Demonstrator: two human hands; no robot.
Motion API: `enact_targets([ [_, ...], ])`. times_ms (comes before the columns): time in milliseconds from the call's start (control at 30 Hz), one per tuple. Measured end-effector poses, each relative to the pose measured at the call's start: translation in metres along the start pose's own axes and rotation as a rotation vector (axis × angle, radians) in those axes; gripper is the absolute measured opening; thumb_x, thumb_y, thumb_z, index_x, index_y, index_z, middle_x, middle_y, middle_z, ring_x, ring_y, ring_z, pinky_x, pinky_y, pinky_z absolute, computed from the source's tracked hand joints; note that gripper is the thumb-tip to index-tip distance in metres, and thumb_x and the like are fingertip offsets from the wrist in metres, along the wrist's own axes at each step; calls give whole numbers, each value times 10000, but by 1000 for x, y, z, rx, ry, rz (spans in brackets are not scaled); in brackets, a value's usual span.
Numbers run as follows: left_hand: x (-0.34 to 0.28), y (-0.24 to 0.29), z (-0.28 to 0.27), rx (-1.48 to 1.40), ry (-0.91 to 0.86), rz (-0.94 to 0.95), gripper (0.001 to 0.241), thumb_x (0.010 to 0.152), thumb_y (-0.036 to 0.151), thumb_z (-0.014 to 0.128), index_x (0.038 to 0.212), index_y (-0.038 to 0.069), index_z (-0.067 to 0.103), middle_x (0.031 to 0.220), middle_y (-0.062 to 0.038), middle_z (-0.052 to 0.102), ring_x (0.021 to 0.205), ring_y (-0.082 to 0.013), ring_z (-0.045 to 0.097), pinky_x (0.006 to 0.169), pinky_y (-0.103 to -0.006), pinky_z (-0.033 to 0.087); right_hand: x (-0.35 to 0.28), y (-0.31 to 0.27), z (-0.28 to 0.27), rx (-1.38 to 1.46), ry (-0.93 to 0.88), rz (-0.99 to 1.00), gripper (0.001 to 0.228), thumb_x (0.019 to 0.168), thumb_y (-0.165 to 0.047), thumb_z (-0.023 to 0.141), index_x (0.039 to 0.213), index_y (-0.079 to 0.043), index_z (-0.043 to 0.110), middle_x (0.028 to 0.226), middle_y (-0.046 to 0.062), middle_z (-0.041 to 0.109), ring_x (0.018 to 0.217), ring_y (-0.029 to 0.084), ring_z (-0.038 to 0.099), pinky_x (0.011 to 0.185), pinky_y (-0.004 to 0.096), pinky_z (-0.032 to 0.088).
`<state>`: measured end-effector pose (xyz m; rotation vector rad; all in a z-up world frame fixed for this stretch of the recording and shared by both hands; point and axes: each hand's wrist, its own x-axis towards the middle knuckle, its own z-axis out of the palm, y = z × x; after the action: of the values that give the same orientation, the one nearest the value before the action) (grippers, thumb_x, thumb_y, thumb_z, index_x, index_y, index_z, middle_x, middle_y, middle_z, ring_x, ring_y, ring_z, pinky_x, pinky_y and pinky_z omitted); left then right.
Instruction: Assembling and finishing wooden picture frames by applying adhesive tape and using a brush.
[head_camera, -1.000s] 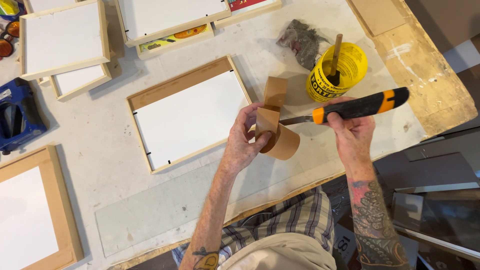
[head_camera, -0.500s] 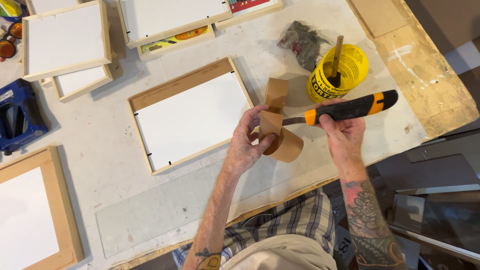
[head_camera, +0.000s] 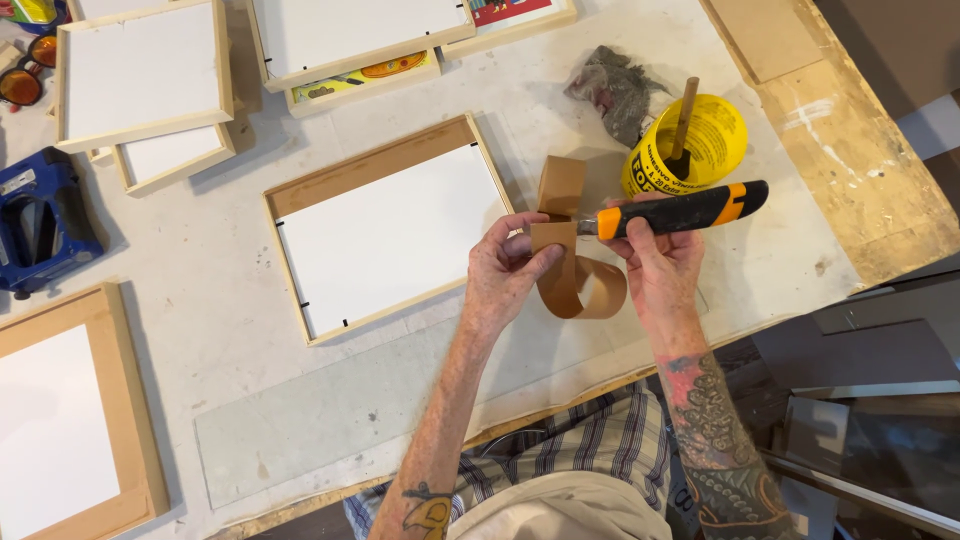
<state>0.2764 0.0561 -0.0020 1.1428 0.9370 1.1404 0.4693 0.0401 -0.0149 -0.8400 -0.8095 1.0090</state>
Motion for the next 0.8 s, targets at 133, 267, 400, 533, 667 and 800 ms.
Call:
enact_targets([
  [133, 2, -15, -4, -7, 0, -10, 403, 891, 81, 812, 1270, 111, 677, 945, -130, 789, 916, -151, 729, 816, -268, 626, -5, 4, 1, -50, 70, 49, 264, 999, -110, 677, 1249, -48, 614, 1145, 226, 733, 1002, 287, 768, 880, 445, 664],
  [267, 2, -9, -5, -21, -26, 1, 422, 888, 65, 813, 1285, 91, 673, 958, -157, 783, 911, -178, 730, 820, -290, 632, -2, 11, -6, 53, 111, 7, 258, 992, -99, 698, 1230, -33, 622, 1125, 230, 733, 984, 294, 773, 857, 436, 684],
  [400, 5, -20, -10, -28, -59, 8, 429, 899, 66, 798, 1304, 107, 664, 936, -106, 787, 892, -125, 720, 801, -229, 626, -7, 10, -8, 20, 127, 9, 240, 1001, -95, 692, 1226, -48, 624, 1130, 223, 733, 987, 294, 771, 863, 460, 683],
  [533, 1, 2, -5, -30, -71, 17, 452, 886, 48, 801, 1311, 111, 659, 933, -97, 790, 893, -106, 715, 799, -212, 627, -10, 2, 3, -6, 100, -21, 268, 985, -84, 702, 1234, -33, 618, 1122, 232, 730, 993, 329, 769, 816, 492, 674],
  [667, 0, 7, -4, 19, -83, 8, 436, 882, 34, 806, 1293, 84, 670, 900, -131, 788, 866, -149, 733, 797, -243, 641, -7, 8, -11, 12, 100, -48, 298, 980, -99, 707, 1247, -19, 604, 1131, 251, 720, 1000, 325, 766, 848, 469, 678],
  [800, 5, -3, -9, 71, -105, -10, 437, 882, 31, 807, 1293, 75, 666, 848, -119, 770, 839, -148, 718, 789, -240, 638, -4, 7, -22, 45, 110, -66, 308, 993, -106, 687, 1269, -17, 584, 1161, 260, 709, 1023, 340, 759, 854, 464, 681],
])
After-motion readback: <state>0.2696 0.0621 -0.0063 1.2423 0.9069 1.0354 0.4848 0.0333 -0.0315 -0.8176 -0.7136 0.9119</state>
